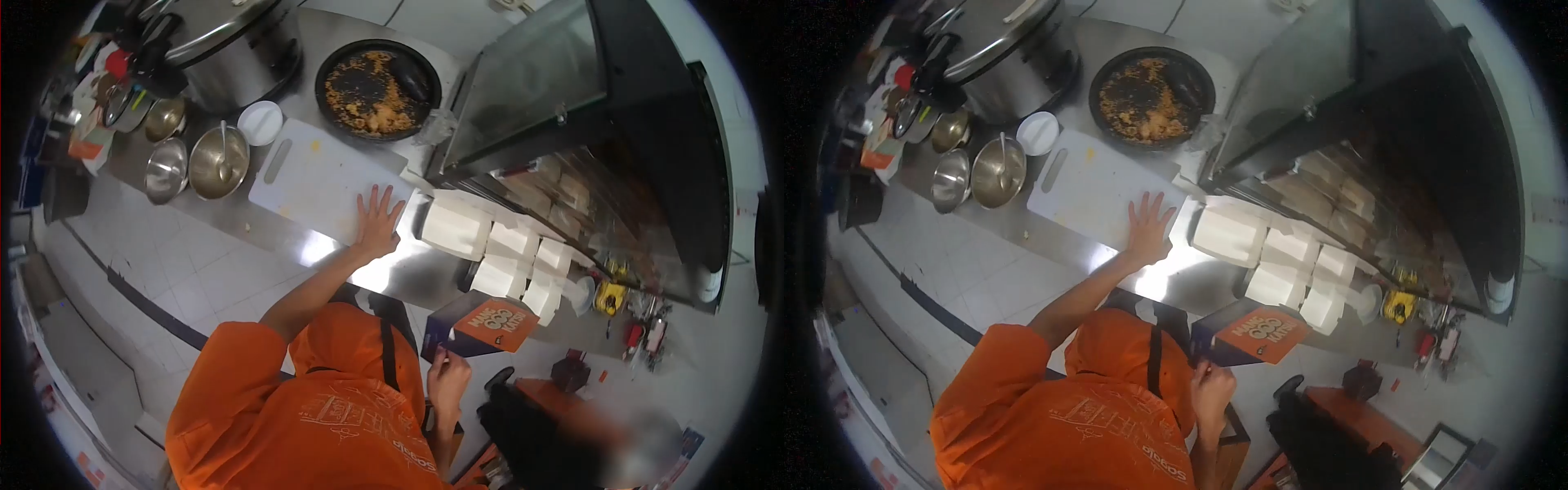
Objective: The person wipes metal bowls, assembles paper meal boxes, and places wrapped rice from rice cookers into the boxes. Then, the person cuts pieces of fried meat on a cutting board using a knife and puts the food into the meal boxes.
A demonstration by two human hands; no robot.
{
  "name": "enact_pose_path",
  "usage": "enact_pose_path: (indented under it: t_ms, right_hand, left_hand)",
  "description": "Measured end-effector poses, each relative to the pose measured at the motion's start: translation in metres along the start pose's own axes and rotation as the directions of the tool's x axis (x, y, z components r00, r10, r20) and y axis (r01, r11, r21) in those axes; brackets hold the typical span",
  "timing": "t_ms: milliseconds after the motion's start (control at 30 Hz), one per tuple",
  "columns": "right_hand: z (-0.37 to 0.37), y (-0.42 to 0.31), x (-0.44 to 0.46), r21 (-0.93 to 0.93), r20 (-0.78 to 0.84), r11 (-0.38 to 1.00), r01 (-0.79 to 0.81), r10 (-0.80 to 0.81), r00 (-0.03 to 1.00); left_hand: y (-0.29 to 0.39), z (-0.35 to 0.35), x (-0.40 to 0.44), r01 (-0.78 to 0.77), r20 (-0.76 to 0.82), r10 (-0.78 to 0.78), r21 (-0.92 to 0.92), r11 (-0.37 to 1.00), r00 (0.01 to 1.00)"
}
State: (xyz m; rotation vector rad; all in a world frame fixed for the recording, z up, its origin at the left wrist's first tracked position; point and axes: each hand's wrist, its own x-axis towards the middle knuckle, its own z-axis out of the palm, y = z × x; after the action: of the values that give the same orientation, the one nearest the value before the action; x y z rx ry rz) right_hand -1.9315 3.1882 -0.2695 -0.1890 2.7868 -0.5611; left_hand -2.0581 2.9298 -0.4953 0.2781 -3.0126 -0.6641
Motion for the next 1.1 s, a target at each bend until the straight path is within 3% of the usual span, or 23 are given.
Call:
enact_pose_path:
  t_ms: [133, 167, 267, 367, 400, 433, 500, 567, 600, 667, 767, 867, 900, 1000, 1067, 1100]
  right_hand:
    - [0.002, -0.045, 0.004, 0.167, -0.048, 0.952, 0.256, -0.252, 0.967]
    - [0.008, -0.039, 0.003, 0.095, 0.043, 0.945, 0.313, -0.318, 0.947]
    - [0.016, -0.063, 0.018, 0.173, 0.018, 0.874, 0.454, -0.463, 0.886]
    - [0.030, -0.064, 0.032, 0.142, 0.094, 0.836, 0.530, -0.545, 0.833]
    - [0.038, -0.060, 0.037, 0.116, 0.116, 0.822, 0.558, -0.569, 0.814]
    - [0.043, -0.060, 0.043, 0.146, 0.125, 0.799, 0.583, -0.600, 0.790]
    - [0.055, -0.063, 0.049, 0.206, 0.148, 0.765, 0.610, -0.641, 0.753]
    - [0.078, -0.072, 0.056, 0.219, 0.180, 0.773, 0.596, -0.632, 0.754]
    - [0.092, -0.075, 0.059, 0.225, 0.195, 0.777, 0.588, -0.627, 0.754]
    - [0.127, -0.078, 0.073, 0.243, 0.143, 0.751, 0.614, -0.654, 0.743]
    - [0.167, -0.100, 0.090, 0.304, 0.153, 0.766, 0.566, -0.626, 0.765]
    - [0.197, -0.121, 0.113, 0.373, 0.258, 0.832, 0.410, -0.518, 0.816]
    - [0.231, -0.112, 0.122, 0.429, 0.082, 0.764, 0.482, -0.565, 0.821]
    - [0.252, -0.134, 0.135, 0.261, -0.085, 0.803, 0.535, -0.533, 0.842]
    - [0.253, -0.155, 0.141, 0.166, 0.011, 0.895, 0.414, -0.421, 0.907]
    - [0.254, -0.164, 0.142, 0.139, -0.044, 0.906, 0.399, -0.397, 0.917]
  left_hand:
    - [-0.030, -0.009, 0.004, -0.002, -0.035, 0.004, 0.051, 0.999, 0.999]
    - [-0.034, -0.013, 0.004, 0.004, -0.029, -0.002, 0.080, 0.997, 1.000]
    - [-0.051, -0.022, -0.004, -0.026, -0.300, 0.016, -0.030, 0.999, 0.954]
    - [-0.098, -0.042, -0.055, 0.033, -0.566, -0.194, -0.282, 0.959, 0.801]
    - [-0.106, -0.059, -0.078, 0.192, -0.759, -0.281, -0.207, 0.959, 0.588]
    - [-0.127, -0.056, -0.105, 0.225, -0.802, -0.467, -0.410, 0.884, 0.372]
    - [-0.158, -0.089, -0.151, 0.449, -0.519, -0.849, -0.738, 0.504, 0.100]
    - [-0.223, -0.077, -0.182, 0.487, -0.534, -0.817, -0.785, 0.383, -0.218]
    - [-0.230, -0.092, -0.191, 0.283, -0.312, -0.925, -0.927, 0.247, -0.217]
    - [-0.249, -0.123, -0.196, -0.146, 0.124, -0.992, -0.982, -0.118, -0.034]
    - [-0.290, -0.138, -0.199, -0.239, 0.115, -0.946, -0.952, -0.192, 0.303]
    - [-0.334, -0.121, -0.194, -0.153, 0.089, -0.956, -0.979, -0.137, 0.281]
    - [-0.344, -0.116, -0.196, -0.060, 0.127, -0.955, -0.987, -0.148, 0.267]
    - [-0.348, -0.111, -0.206, 0.121, 0.054, -0.989, -0.992, -0.037, 0.139]
    - [-0.335, -0.134, -0.224, 0.178, 0.068, -0.979, -0.983, -0.034, 0.191]
    - [-0.329, -0.157, -0.232, 0.137, 0.108, -0.975, -0.987, -0.082, 0.195]
